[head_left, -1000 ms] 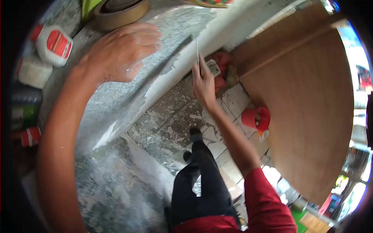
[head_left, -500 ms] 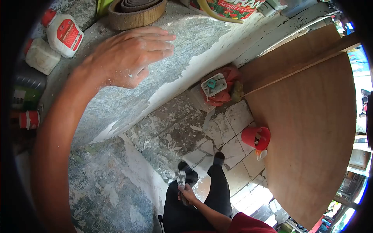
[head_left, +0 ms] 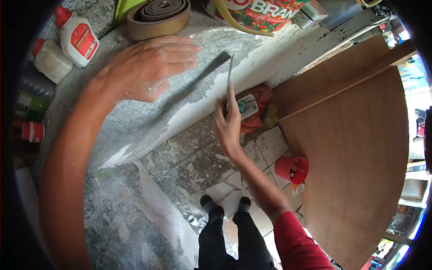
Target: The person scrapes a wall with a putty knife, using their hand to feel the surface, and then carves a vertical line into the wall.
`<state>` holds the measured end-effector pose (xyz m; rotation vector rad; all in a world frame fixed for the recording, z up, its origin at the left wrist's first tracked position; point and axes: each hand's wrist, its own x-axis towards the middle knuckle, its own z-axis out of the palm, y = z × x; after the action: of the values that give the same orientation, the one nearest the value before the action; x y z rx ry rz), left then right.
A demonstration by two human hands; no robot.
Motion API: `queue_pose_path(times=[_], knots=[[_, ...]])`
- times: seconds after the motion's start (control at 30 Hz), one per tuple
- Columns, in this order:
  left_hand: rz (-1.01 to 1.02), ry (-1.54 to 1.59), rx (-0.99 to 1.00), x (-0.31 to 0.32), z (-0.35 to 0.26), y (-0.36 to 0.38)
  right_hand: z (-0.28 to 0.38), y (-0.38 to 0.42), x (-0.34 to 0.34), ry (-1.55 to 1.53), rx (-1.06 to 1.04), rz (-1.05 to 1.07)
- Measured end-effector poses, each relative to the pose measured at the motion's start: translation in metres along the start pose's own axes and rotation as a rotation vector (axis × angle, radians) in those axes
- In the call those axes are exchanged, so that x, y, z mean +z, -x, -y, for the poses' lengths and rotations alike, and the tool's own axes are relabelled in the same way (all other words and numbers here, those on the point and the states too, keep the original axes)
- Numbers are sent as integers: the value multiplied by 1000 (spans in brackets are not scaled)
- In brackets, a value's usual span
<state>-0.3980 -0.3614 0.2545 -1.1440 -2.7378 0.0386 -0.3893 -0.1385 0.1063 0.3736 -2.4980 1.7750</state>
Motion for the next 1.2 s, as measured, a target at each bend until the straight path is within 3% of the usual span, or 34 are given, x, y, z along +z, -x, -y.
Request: queue_pose_path(times=[0.03, 0.07, 0.33, 0.37, 0.43, 0.47, 0.53, 0.67, 0.77, 0.83, 0.87, 0.93, 1.03, 1.13, 1.2], knots=[[0, -7, -4, 0, -1, 0, 8, -5, 3, -57, 43, 12], [1, -16, -7, 0, -1, 0, 6, -9, 6, -46, -43, 6], [49, -73, -23, 2, -2, -3, 60, -48, -28, -472, 294, 38], [56, -74, -35, 3, -3, -4, 51, -42, -21, -512, 206, 51], [73, -69, -58, -2, -8, -6, 64, -33, -32, -309, 123, 164], [86, -65, -64, -3, -9, -7, 68, -37, -42, -359, 322, 215], [98, -84, -50, -5, -10, -10, 47, -42, -23, -299, 133, 76], [100, -93, -44, -6, -11, -11, 36, -30, 1, -304, 106, 4], [106, -65, -42, -8, -13, -13, 31, -72, -10, -455, 157, -130], [108, -54, -37, -11, -14, -14, 52, -104, -40, -684, 357, -167], [106, -46, -35, -12, -14, -16, 39, -104, -28, -502, 94, -217], [112, -36, -21, -13, -13, -16, 36, -57, -20, -308, 115, -74], [113, -27, -22, -14, -13, -16, 49, -63, -44, -429, 285, 46], [117, -34, -25, -10, -14, -15, 46, -54, -36, -465, 249, 34], [97, -59, -25, -10, -12, -15, 44, -45, -33, -294, 110, 83]])
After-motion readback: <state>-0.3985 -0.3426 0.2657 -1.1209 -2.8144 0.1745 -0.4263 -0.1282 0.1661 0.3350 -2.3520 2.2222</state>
